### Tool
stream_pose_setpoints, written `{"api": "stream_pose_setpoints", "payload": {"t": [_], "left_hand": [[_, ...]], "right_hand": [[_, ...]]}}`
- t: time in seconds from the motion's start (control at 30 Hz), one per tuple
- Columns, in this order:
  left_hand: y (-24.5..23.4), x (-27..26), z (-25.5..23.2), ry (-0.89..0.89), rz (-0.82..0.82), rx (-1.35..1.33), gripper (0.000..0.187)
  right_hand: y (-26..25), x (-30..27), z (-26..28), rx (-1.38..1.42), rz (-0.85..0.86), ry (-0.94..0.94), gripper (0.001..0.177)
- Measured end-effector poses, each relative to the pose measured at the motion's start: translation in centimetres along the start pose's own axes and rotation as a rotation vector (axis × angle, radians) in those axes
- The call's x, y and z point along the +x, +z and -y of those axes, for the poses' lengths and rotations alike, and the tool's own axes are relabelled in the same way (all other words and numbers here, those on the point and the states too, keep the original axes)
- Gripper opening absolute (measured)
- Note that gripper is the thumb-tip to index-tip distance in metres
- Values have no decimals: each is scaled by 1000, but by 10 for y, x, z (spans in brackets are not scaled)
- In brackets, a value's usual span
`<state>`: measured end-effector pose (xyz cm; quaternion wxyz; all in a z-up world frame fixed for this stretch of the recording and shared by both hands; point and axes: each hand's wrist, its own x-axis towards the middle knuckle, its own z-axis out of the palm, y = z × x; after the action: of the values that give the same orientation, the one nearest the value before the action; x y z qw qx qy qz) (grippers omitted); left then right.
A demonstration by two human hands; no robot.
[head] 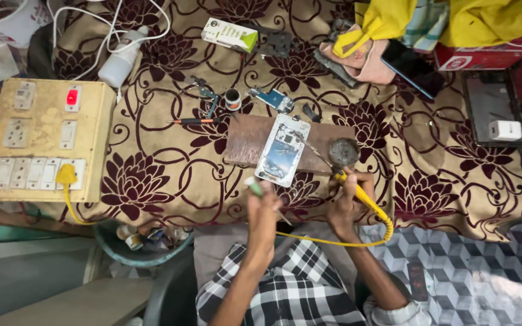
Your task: The person uses a soldering iron and solder wire to work on a small circuit board placed on a table. They repeatedly apply heat and solder to specific points on the board while holding the tools with both hands.
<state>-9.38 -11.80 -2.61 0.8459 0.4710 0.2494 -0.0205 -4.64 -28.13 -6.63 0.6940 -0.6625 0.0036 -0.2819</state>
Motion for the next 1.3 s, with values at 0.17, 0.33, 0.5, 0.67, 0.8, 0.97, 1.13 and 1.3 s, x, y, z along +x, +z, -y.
{"api": "stream_pose_setpoints", "payload": {"t": [0.17,0.33,0.5,0.67,0.8,0.97,1.13,1.3], "left_hand": [[-22,-18,-31,254,-60,75,35],[-24,38,-57,633,123,-41,25],[-3,106,-80,763,178,113,30],[25,130,-70,676,169,-93,33],[23,123,-51,730,184,-57,36],[24,113,-45,724,247,70,37],[22,117,-72,751,246,260,32],[21,127,-88,670,218,340,30]], "right_hand": [[-5,11,3,-70,-11,-30,33],[-7,8,-3,-83,6,0,26],[-6,14,-6,-101,16,40,19],[-5,26,-4,-166,57,-57,21],[1,33,-5,-86,72,0,22],[2,36,-12,-90,77,62,28],[-2,28,-22,42,52,16,33],[-1,25,-30,43,47,-18,36]]}}
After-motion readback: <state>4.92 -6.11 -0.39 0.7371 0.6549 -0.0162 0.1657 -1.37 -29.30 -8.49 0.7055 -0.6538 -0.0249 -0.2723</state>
